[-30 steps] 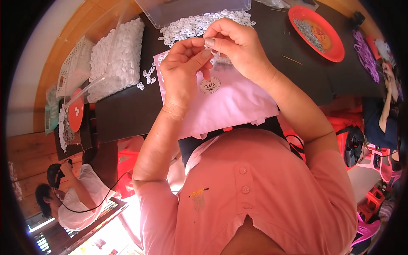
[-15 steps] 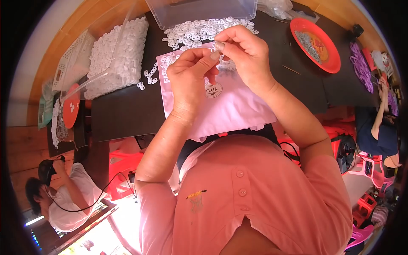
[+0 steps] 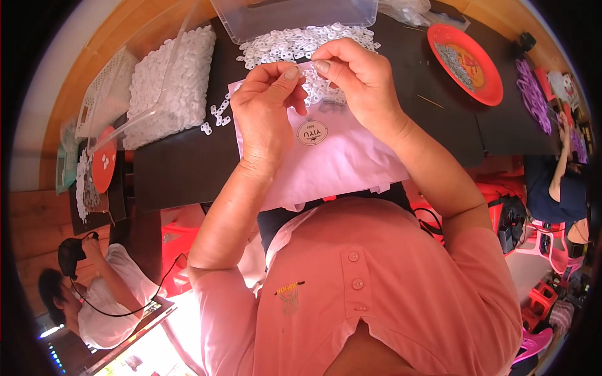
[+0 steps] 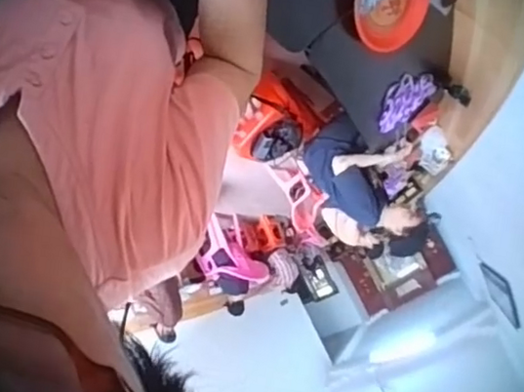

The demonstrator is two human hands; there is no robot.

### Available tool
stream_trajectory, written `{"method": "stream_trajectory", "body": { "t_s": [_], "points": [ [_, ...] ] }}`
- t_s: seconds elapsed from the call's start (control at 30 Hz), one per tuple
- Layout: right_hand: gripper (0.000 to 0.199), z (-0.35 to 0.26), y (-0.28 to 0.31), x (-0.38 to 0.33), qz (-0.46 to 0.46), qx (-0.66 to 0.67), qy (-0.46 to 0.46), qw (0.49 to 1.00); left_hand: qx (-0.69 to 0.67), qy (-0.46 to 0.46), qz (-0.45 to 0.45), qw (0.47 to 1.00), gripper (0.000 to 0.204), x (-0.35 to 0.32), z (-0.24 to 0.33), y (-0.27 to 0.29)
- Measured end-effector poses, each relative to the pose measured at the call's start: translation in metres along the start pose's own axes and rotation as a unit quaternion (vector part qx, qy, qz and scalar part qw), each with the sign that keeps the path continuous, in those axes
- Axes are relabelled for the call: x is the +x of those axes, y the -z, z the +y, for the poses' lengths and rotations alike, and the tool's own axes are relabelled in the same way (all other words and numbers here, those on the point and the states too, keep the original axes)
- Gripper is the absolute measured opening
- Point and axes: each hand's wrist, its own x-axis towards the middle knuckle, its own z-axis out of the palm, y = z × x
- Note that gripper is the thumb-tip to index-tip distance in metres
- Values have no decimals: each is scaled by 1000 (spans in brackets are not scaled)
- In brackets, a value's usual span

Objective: Assembling small white plastic clips or rings onto a lace strip at a workstation.

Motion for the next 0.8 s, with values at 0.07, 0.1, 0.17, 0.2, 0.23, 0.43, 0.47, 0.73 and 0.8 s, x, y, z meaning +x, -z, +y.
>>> {"method": "stream_trajectory", "body": {
  "t_s": [0.07,0.1,0.17,0.2,0.23,0.43,0.47,0.73,0.8],
  "points": [
    [9,2,-1,0,-10,-13,23,1000,3,3,-2,1000,14,1,-1,-1],
    [9,1,-1,-1,-10,-14,23,1000,6,6,-3,1000,13,1,-1,-2],
    [10,-1,-2,-1,-18,-46,39,998,6,7,-9,1000,13,1,-2,-1],
    [10,-1,-2,-1,-18,-47,38,998,6,8,-14,1000,12,2,-3,-1],
    [11,-1,-2,-1,-18,-48,44,998,6,8,-14,1000,12,2,-3,-1],
    [10,4,-4,-1,-14,-68,64,996,24,-8,-10,1000,8,3,-6,-2],
    [10,3,-4,-1,-18,-73,63,995,17,-17,-6,1000,7,3,-8,-2],
    [3,4,-12,-9,-47,122,-173,976,51,-62,33,996,2,-3,-26,0],
    [3,4,-14,-10,-47,183,-218,957,22,-59,36,997,2,-3,-30,2]
  ]
}}
